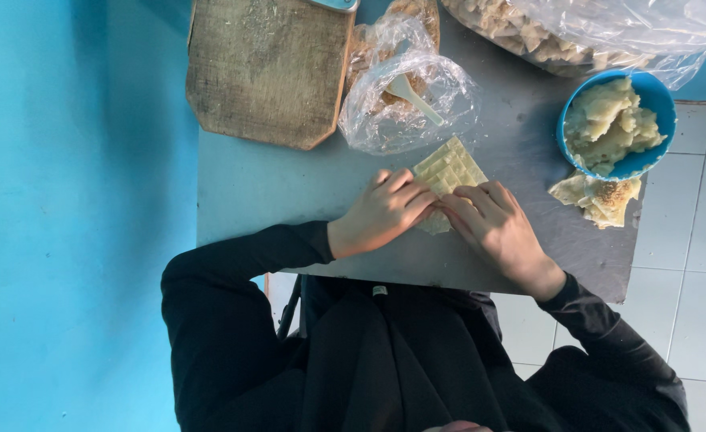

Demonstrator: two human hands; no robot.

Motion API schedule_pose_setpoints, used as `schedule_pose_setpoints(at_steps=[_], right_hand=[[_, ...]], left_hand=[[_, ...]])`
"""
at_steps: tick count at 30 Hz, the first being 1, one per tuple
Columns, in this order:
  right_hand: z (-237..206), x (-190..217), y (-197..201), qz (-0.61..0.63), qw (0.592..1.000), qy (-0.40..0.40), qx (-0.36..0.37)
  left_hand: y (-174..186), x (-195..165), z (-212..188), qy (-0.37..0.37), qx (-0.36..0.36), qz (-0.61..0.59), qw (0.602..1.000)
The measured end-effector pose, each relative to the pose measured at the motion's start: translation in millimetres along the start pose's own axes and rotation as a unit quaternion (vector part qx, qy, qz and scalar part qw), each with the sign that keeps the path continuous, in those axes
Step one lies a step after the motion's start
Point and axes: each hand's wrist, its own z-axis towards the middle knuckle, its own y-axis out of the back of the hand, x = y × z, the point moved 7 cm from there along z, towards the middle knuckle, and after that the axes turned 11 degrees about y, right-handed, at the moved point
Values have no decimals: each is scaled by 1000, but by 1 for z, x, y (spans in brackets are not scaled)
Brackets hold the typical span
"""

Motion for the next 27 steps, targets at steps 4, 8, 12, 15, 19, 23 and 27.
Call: schedule_pose_setpoints(at_steps=[4, 8, 12, 15, 19, 23, 27], right_hand=[[2, -9, -2, 38, 999, -11, 10], [2, -19, -6, 77, 996, -35, 8], [0, -30, -10, 114, 991, -76, -6], [-1, -32, -11, 115, 989, -88, -8], [-1, -25, -5, 82, 995, -51, -26], [0, -10, 0, -11, 999, 31, -19], [0, -9, 2, -6, 999, 21, -32]], left_hand=[[-1, 2, 8, 38, 0, -30, 999], [-1, 3, 12, 42, 2, -30, 999], [3, 2, 13, 33, -14, -42, 998], [3, 6, 16, 46, 2, -56, 997], [4, 15, 22, 84, 25, -101, 991], [5, 20, 28, 114, 49, -142, 982], [12, 17, 30, 92, 37, -121, 988]])
